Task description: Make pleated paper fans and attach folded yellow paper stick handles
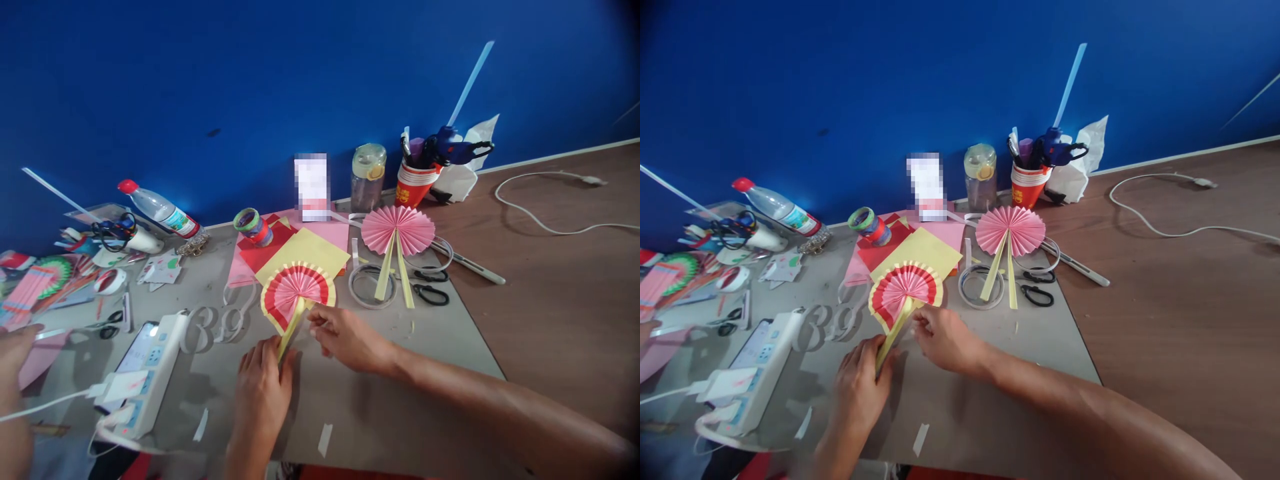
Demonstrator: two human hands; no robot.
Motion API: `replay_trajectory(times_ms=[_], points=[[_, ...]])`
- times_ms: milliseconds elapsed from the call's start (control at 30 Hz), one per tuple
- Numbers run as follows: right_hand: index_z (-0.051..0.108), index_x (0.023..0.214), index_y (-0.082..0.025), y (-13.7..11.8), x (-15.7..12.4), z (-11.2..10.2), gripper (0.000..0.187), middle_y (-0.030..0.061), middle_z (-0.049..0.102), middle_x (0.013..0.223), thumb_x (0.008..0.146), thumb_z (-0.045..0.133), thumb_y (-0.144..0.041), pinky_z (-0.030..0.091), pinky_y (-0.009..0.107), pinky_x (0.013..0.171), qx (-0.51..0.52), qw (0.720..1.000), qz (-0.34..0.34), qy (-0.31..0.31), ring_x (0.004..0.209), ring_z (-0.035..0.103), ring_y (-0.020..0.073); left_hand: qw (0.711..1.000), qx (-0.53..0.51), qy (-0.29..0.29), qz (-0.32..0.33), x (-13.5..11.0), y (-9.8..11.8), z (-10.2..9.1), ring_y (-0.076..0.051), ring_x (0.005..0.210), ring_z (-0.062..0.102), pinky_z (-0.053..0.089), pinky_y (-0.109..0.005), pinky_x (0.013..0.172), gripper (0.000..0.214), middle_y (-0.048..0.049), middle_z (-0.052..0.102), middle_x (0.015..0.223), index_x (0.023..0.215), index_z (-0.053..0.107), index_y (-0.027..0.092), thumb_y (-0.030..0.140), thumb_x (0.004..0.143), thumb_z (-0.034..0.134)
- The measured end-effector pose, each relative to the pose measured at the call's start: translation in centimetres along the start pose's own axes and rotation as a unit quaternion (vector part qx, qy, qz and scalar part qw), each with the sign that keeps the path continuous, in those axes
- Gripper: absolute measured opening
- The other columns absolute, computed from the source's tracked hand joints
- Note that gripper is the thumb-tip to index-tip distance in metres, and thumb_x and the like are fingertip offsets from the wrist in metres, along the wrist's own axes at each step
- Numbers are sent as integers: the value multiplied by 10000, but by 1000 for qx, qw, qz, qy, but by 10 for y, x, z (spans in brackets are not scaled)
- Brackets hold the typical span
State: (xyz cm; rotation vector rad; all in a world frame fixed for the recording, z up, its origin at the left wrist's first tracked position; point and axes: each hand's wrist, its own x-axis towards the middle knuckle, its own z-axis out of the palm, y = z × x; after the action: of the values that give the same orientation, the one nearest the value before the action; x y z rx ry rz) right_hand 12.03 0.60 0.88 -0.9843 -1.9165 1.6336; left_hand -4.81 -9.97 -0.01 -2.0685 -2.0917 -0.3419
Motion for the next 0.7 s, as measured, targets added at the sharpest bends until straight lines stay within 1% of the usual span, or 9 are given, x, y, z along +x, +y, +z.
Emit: replay_trajectory(times_ms=[67, 100, 133, 200, 267, 300, 467, 567, 700], points=[[511, 772, -185, -1, 2, 6, 56, -39, 522, 625, 795, 463, -203, 385, 224, 508, 140, 988, 58, -38, 537, 585, 117, 1000, -24, -3, 6, -2, 6, -5, -230, 725, 639, 482, -342, 668, 194, -75, 666, 814, 979, 537, 171, 332, 932, 438], [508, 769, -185, -1, 3, 10, 55, -36, 532, 641, 781, 467, -220, 384, 218, 493, 209, 974, 82, -38, 527, 587, 112, 999, -36, -5, 8, -2, 9, -7, -223, 712, 641, 483, -334, 654, 200, -71, 670, 807, 974, 539, 177, 339, 935, 430], [510, 762, -181, 0, 4, 13, 60, -33, 541, 643, 757, 483, -234, 371, 212, 472, 277, 955, 107, -23, 505, 574, 104, 999, -48, -6, 9, -3, 12, -10, -216, 698, 641, 483, -325, 639, 203, -65, 672, 795, 967, 542, 182, 344, 938, 423], [511, 741, -178, 3, 6, 19, 102, -37, 539, 592, 707, 525, -273, 316, 206, 427, 398, 904, 155, 30, 431, 506, 81, 998, -69, -8, 11, -3, 16, -14, -204, 681, 642, 481, -310, 625, 200, -54, 674, 775, 951, 549, 195, 340, 943, 412], [499, 720, -183, 7, 7, 24, 165, -54, 511, 525, 666, 571, -322, 277, 210, 408, 469, 861, 182, 71, 384, 436, 69, 996, -83, -9, 15, -3, 19, -17, -194, 675, 641, 480, -301, 628, 196, -47, 675, 765, 939, 558, 202, 325, 944, 406], [492, 699, -186, 9, 7, 25, 198, -62, 493, 495, 647, 594, -347, 267, 214, 405, 484, 851, 187, 78, 375, 417, 69, 996, -86, -9, 17, -3, 20, -18, -192, 675, 641, 480, -300, 631, 196, -47, 676, 765, 936, 563, 204, 323, 944, 408], [479, 566, -187, 14, 8, 23, 273, -61, 438, 379, 587, 674, -376, 228, 229, 423, 497, 848, 170, 71, 368, 364, 67, 994, -104, -33, 10, -2, 25, -21, -195, 665, 644, 483, -299, 616, 205, -45, 679, 758, 942, 575, 204, 350, 931, 432], [504, 575, -180, 12, 9, 17, 293, -68, 437, 400, 589, 720, -377, 216, 229, 443, 503, 852, 137, 51, 391, 331, 59, 984, -157, -82, -12, -1, 29, -23, -188, 675, 652, 489, -277, 594, 200, -39, 685, 758, 936, 583, 210, 342, 926, 432], [527, 594, -166, 9, 9, 10, 312, -69, 431, 474, 602, 740, -393, 198, 230, 461, 476, 874, 100, 14, 438, 288, 52, 959, -231, -153, -55, 1, 30, -27, -169, 695, 657, 498, -244, 605, 173, -26, 693, 762, 898, 595, 221, 325, 910, 458]])
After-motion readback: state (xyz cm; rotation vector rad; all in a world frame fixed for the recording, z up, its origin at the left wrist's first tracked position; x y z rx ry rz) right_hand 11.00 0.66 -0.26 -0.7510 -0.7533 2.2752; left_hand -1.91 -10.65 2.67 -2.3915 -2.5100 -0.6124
